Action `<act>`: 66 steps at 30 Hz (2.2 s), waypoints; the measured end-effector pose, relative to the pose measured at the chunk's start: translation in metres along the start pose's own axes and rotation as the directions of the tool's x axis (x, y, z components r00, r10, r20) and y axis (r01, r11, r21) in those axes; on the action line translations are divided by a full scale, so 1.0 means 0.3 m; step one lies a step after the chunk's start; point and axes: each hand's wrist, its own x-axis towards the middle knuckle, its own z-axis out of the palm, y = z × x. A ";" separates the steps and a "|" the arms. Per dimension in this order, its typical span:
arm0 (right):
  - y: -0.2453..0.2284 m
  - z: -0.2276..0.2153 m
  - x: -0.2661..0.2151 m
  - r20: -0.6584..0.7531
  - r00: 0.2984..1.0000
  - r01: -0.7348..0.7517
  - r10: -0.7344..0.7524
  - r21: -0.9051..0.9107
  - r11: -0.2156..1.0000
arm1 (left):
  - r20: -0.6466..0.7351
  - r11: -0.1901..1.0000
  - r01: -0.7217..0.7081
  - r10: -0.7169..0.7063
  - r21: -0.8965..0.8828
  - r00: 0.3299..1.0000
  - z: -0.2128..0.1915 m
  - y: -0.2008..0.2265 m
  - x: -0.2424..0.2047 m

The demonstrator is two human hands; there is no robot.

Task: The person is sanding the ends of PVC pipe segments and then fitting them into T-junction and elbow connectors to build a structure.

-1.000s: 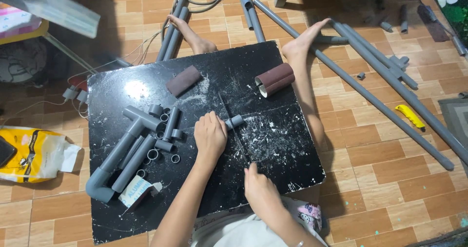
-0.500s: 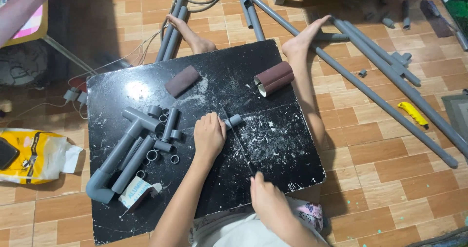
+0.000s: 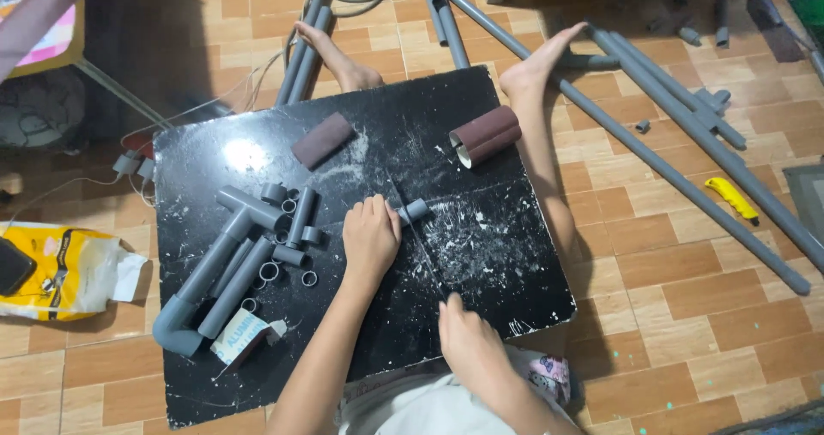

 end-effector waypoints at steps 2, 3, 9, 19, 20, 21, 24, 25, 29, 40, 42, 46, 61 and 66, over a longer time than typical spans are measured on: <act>0.027 -0.015 -0.057 0.017 1.000 -0.024 0.024 -0.021 0.999 | -0.007 1.000 -0.004 0.004 0.000 1.000 0.002 0.002 0.006; 0.031 -0.042 -0.084 0.123 0.991 -0.058 0.058 -0.010 0.998 | -0.011 1.000 -0.005 0.005 -0.005 1.000 -0.001 0.004 0.007; 0.062 -0.032 -0.101 0.211 0.972 -0.103 0.104 -0.017 0.995 | 0.007 0.999 0.008 -0.008 -0.039 1.000 0.016 -0.008 -0.002; 0.008 -0.096 -0.074 0.202 0.979 0.009 -0.008 -0.007 1.000 | 0.040 0.996 -0.017 0.021 -0.090 0.999 0.030 -0.053 -0.003; 0.004 -0.101 -0.075 0.201 0.980 0.009 -0.007 -0.008 1.000 | 0.039 0.996 -0.017 0.021 -0.091 0.999 0.028 -0.054 -0.004; 0.000 -0.106 -0.075 0.207 0.978 0.021 -0.021 0.002 1.000 | 0.046 0.995 -0.024 0.029 -0.097 0.999 0.026 -0.056 -0.005; 0.008 -0.118 -0.068 0.194 0.980 0.031 -0.033 0.015 0.999 | 0.063 0.993 -0.035 0.043 -0.111 0.997 0.029 -0.058 -0.005; 0.012 -0.120 -0.063 0.179 0.983 0.034 -0.037 0.019 0.999 | 0.075 0.993 -0.037 0.045 -0.115 0.996 0.029 -0.062 -0.005; -0.001 -0.112 0.032 0.074 0.996 0.040 -0.042 0.022 0.999 | 0.095 0.983 -0.135 0.147 -0.122 0.985 0.022 -0.027 -0.025; -0.066 -0.028 0.199 -0.106 0.987 0.120 -0.118 0.017 0.993 | 0.098 0.984 -0.073 0.089 -0.160 0.991 -0.019 -0.016 -0.022; -0.057 -0.027 0.182 -0.153 0.982 0.119 -0.114 0.023 0.993 | 0.091 0.989 -0.103 0.113 -0.108 0.989 -0.013 0.006 -0.024; -0.086 -0.078 0.129 -0.132 0.980 0.160 -0.148 0.085 0.983 | 0.030 0.993 -0.111 0.110 0.038 0.993 0.003 0.012 -0.043; -0.098 -0.069 0.126 -0.185 0.967 0.185 -0.174 0.049 0.981 | 0.058 0.995 -0.099 0.097 0.023 0.994 0.006 0.015 -0.037; -0.096 -0.070 0.121 -0.176 0.967 0.198 -0.185 0.060 0.978 | 0.045 0.994 -0.097 0.095 0.042 0.994 0.008 0.010 -0.045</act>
